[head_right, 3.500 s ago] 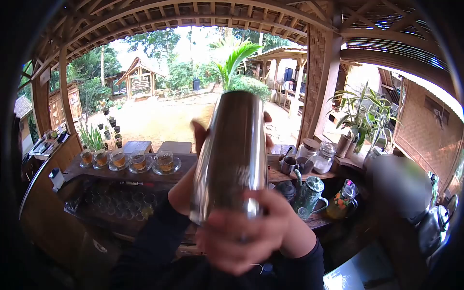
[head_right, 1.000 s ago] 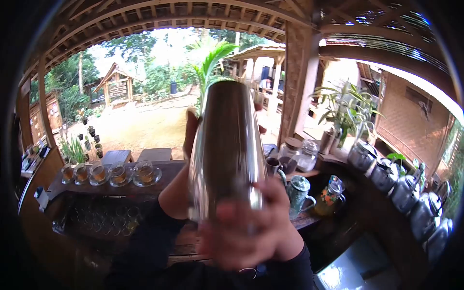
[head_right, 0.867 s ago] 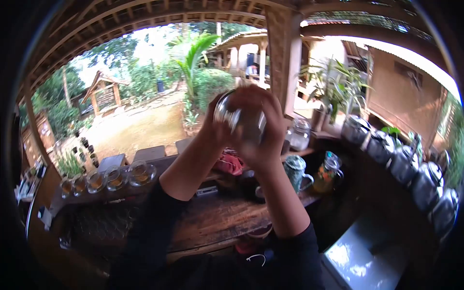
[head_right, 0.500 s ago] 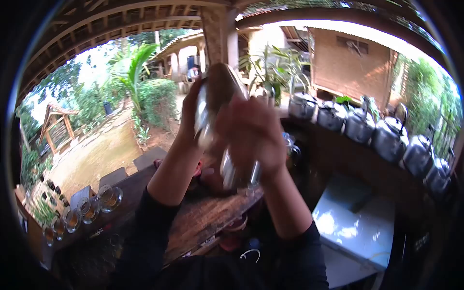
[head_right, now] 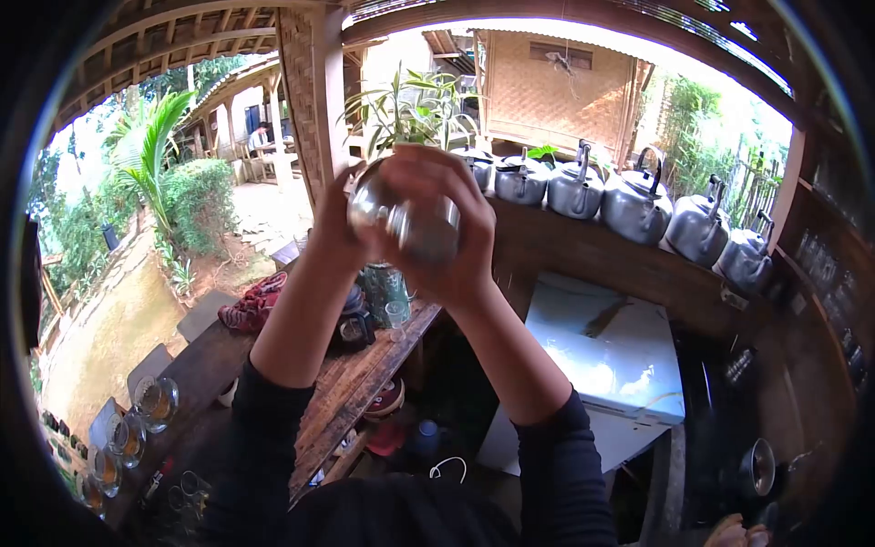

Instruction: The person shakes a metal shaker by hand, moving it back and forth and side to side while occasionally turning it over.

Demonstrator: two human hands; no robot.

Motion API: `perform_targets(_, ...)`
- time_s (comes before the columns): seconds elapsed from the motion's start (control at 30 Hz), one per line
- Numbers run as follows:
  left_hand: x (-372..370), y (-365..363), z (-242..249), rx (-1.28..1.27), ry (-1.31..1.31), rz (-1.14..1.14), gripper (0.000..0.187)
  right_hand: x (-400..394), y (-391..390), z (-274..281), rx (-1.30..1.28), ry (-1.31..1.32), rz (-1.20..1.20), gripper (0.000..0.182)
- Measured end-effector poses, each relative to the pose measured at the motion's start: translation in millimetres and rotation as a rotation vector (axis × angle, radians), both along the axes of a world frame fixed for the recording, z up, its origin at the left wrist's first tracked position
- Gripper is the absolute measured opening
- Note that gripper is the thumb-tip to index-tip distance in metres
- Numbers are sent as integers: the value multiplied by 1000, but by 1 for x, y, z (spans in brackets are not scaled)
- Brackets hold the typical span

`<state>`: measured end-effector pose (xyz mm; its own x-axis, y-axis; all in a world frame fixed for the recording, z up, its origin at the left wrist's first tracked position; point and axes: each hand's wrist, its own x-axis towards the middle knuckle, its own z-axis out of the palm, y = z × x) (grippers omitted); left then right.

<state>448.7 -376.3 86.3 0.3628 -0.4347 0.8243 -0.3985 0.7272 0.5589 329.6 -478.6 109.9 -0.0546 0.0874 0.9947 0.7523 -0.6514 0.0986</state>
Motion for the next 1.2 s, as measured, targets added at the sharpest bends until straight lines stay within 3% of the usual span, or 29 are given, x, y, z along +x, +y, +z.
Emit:
perform_targets(0.03,-6,-2,3,142,479,-62,55,-5,7,5,261,313,210,36)
perform_targets(0.07,-12,-3,9,282,948,-121,53,-12,6,11,295,366,190,35)
perform_targets(0.1,-14,-2,13,209,974,-357,52,-22,10,13,165,274,134,36)
perform_targets(0.13,-21,-1,7,102,669,-391,56,-35,15,12,38,179,72,38)
perform_targets(0.17,-46,12,25,101,626,-360,60,-54,23,18,-203,-68,-125,42)
perform_targets(0.2,-63,22,34,104,598,-327,63,-76,34,13,-237,-58,-114,34)
perform_targets(0.23,-50,27,26,98,412,-539,71,-90,28,7,-463,-244,-226,28)
perform_targets(0.27,-47,27,24,55,295,-566,75,-86,35,7,-533,-546,-63,26)
perform_targets(0.33,-71,39,37,-162,260,-616,57,-72,29,1,-512,-534,-4,27)
perform_targets(0.37,-68,44,42,-111,415,-591,56,-57,26,4,-402,-463,-49,29)
perform_targets(0.4,-33,40,39,-27,383,-794,53,-41,26,8,-293,-389,-91,32)
perform_targets(0.47,-17,33,22,49,786,-511,50,-14,41,9,137,84,173,37)
perform_targets(0.5,-19,36,21,120,790,-363,50,-26,55,14,294,318,201,33)
perform_targets(0.53,-29,42,2,26,617,-293,47,-25,60,14,210,236,215,33)
perform_targets(0.6,-39,85,6,-25,736,-741,46,-49,79,12,-167,-106,51,31)
perform_targets(0.63,-80,108,17,-116,693,-777,46,-71,92,1,-311,-168,-11,31)
perform_targets(0.67,-109,125,20,-145,674,-525,48,-82,104,-7,-452,-236,-69,32)
perform_targets(0.7,-109,139,16,-176,546,-488,49,-68,116,-13,-450,-239,-5,32)
perform_targets(0.8,-86,185,-7,-261,411,-502,51,-21,168,-43,-320,-826,457,17)
perform_targets(0.87,-67,214,-37,-370,569,-449,52,-18,190,-18,-184,-285,397,25)
perform_targets(0.93,-78,239,-60,-492,745,-253,54,-15,224,-8,-145,35,583,36)
perform_targets(1.03,-155,277,-48,-451,814,-90,56,-56,241,-16,-260,-74,800,32)
perform_targets(1.07,-181,284,-41,-475,781,-51,57,-68,239,-27,-443,-200,822,27)
perform_targets(1.1,-193,293,-48,-461,522,-44,63,-86,257,-44,-267,-323,979,25)
perform_targets(1.13,-203,299,-59,-429,263,-33,69,-87,267,-45,-257,-331,1050,25)
perform_targets(1.2,-218,329,-78,-415,77,58,80,-88,285,-46,-412,-686,1246,21)
